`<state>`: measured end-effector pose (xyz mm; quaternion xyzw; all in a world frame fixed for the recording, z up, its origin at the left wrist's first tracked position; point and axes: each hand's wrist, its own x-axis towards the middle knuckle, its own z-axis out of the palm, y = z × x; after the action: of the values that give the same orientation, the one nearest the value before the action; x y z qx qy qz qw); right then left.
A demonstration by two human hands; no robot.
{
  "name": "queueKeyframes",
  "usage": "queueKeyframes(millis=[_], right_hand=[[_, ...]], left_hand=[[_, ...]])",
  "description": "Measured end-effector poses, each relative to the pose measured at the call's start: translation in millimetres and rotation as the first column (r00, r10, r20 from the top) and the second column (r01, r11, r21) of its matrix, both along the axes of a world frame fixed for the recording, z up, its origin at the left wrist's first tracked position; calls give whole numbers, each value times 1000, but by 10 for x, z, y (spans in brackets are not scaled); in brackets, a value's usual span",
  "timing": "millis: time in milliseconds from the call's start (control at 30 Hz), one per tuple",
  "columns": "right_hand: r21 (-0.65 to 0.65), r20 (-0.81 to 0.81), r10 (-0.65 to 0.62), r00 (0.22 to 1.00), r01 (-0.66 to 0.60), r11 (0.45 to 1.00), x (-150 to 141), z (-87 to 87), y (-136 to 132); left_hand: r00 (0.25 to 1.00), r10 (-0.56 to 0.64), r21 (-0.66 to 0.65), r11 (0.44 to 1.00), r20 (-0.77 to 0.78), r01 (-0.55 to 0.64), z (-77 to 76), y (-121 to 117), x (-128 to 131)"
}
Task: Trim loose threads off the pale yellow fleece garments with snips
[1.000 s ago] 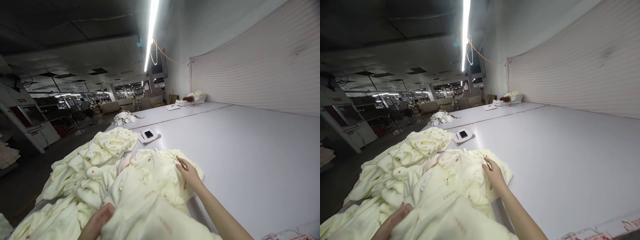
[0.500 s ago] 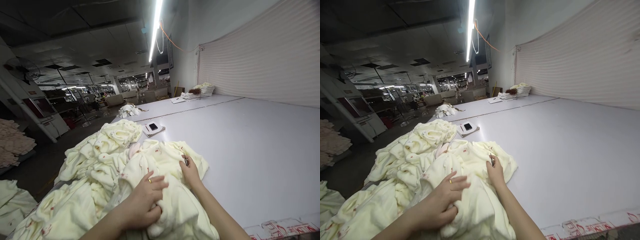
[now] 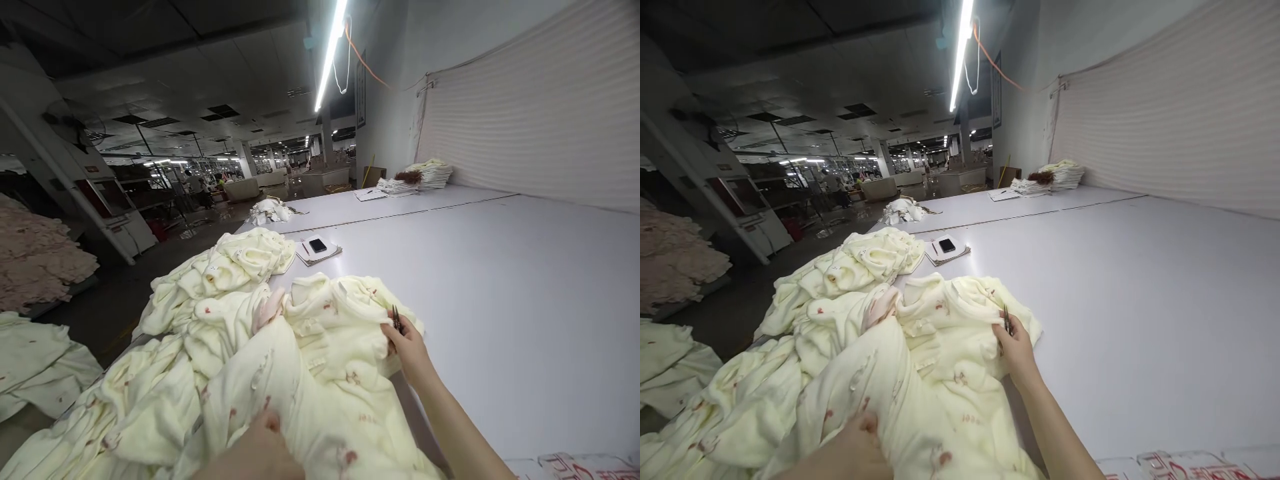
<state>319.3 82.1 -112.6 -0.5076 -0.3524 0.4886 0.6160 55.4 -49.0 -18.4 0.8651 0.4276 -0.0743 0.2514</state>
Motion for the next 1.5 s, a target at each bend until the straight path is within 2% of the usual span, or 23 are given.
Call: queueKeyframes(millis=[67,100,133,200,233,300,367,400,467,500,567,633,700,800,900,967,1067,1133,1233,1400,1500], right_hand=[[-3,-23,4,1000,-4,1000,53,73,-200],[-9,-41,12,999,-13,1000,59,98,-314],[-19,-65,30,997,-31,999,44,112,-433],[-40,-111,100,989,-105,994,-54,105,-672],[-36,-124,145,982,-150,988,-135,86,-785],[3,-128,246,961,-247,969,-334,27,-984],[68,-73,362,929,-357,931,-522,-36,-1125],[96,-41,417,908,-412,906,-589,-59,-1166],[131,13,473,881,-471,872,-629,-77,-1179],[136,32,458,889,-457,879,-598,-71,-1146],[115,69,322,944,-328,938,-445,-35,-1000],[71,125,119,985,-129,989,-230,4,-763],[45,175,-41,984,34,998,-40,19,-475],[6,148,-61,987,61,998,79,0,-74],[-10,67,30,997,-30,1000,23,13,142],[2,-7,104,995,-104,995,-39,76,156],[50,-110,187,976,-182,982,-100,225,34],[81,-154,219,964,-209,975,-122,327,-91],[104,-185,247,951,-231,967,-159,445,-269],[112,-144,244,959,-229,967,-257,543,-463],[83,-2,177,984,-176,981,-282,573,-513]], left_hand=[[999,-40,-169,985,-26,35,354,119,98],[998,-4,-227,974,-56,-9,507,201,150],[997,47,-218,974,-68,-60,627,295,209],[988,151,-49,987,6,-151,743,516,351],[980,184,87,978,81,-191,738,634,432],[950,186,334,904,251,-266,633,862,593],[937,156,452,843,313,-291,456,1034,720],[950,148,465,844,277,-267,359,1087,761],[983,138,451,874,124,-180,182,1123,797],[990,131,442,887,43,-136,109,1111,797],[992,117,444,892,-46,-84,6,1055,780],[992,105,456,888,-69,-62,-37,998,767],[991,98,460,887,-87,-47,-37,968,769],[992,75,447,894,-100,-23,-15,966,783],[997,32,416,909,-71,0,-27,977,770],[999,29,407,914,-43,-9,-61,983,754],[998,50,426,902,41,-63,-126,993,758],[984,67,431,892,163,-132,-157,997,787],[920,95,405,877,381,-258,-165,985,842],[812,152,330,860,564,-389,-113,934,866],[766,173,230,893,620,-388,-67,926,839]])
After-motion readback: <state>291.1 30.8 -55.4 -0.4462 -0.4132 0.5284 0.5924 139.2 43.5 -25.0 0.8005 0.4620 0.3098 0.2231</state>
